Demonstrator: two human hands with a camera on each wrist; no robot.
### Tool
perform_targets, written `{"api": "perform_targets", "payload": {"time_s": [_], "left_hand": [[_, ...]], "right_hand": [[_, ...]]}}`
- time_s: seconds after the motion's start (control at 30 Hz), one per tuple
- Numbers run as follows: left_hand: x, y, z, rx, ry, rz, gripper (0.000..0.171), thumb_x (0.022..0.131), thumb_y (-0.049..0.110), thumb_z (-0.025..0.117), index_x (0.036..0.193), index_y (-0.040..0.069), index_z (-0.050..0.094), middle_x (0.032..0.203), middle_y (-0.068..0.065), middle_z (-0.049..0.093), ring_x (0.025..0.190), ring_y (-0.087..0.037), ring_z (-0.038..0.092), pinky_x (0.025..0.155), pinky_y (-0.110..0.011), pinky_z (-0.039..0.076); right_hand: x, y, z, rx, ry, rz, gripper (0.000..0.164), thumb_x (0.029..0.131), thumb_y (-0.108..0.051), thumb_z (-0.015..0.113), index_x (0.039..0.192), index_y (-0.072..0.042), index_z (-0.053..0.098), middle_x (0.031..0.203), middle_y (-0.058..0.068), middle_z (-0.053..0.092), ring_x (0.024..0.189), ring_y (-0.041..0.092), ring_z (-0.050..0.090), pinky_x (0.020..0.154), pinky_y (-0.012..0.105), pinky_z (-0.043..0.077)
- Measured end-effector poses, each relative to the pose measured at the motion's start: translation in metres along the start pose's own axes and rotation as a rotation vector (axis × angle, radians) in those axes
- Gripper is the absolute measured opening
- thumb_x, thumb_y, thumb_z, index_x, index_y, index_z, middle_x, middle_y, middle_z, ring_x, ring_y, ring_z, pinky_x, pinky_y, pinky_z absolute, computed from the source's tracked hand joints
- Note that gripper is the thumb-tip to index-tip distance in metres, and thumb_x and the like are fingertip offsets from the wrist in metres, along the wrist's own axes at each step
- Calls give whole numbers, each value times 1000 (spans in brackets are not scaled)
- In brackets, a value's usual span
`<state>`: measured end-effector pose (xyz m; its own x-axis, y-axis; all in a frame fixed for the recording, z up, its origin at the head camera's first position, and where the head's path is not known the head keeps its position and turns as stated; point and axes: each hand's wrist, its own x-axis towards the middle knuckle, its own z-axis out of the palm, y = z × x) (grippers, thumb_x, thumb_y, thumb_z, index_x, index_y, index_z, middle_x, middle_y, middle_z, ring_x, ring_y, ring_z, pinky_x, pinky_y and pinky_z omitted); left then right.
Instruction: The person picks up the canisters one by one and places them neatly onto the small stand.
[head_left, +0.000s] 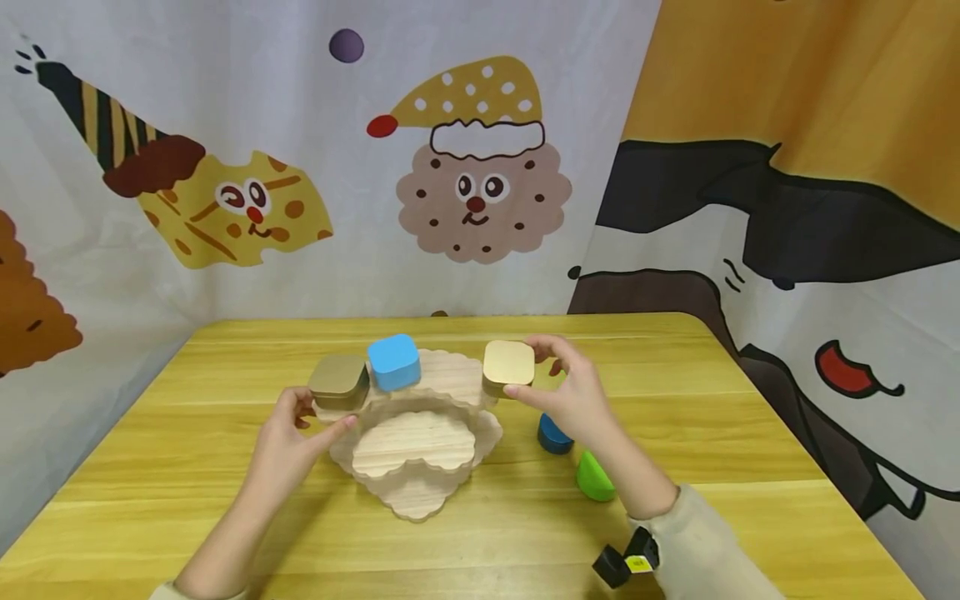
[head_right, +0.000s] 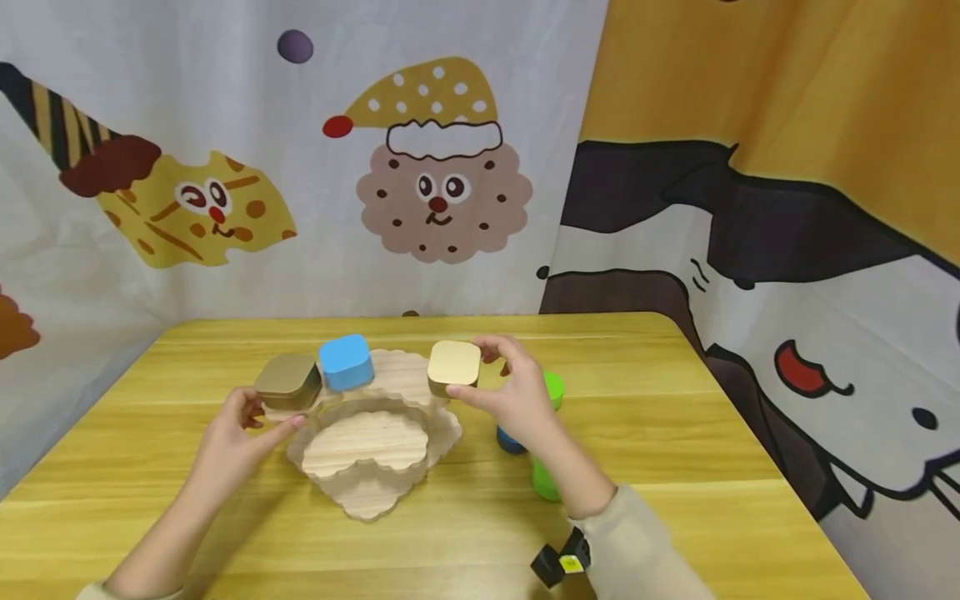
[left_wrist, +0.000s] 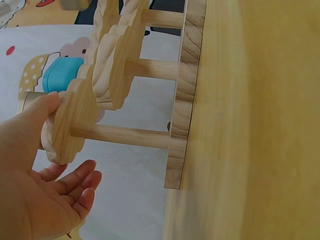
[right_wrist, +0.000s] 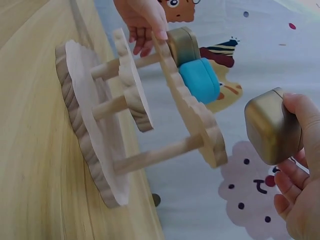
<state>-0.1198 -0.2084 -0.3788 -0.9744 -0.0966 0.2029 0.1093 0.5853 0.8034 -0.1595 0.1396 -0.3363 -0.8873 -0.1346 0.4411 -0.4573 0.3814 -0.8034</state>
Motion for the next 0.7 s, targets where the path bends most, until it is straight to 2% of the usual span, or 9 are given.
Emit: {"api": "perform_targets", "payload": {"time_s": [0.43,0.7], "left_hand": [[0,-1,0,-1,4,-4,67,82,37,77,122,-5,43,110,-18,53,101,-29,47,85,-42,36],[1,-3,1,12,8,1,68,82,39,76,121,-5,44,110,-18,54,100,-28,47,85,-41,37]], "right_hand": [[24,-6,30,8,-32,-65,52,69,-18,88,114,-9,63,97,0,61,92,17,53,74,39,39],[33,-7,46,46,-78,-25,53,71,-21,87,117,-11,62,100,-1,60,95,18,52,79,46,39]]}}
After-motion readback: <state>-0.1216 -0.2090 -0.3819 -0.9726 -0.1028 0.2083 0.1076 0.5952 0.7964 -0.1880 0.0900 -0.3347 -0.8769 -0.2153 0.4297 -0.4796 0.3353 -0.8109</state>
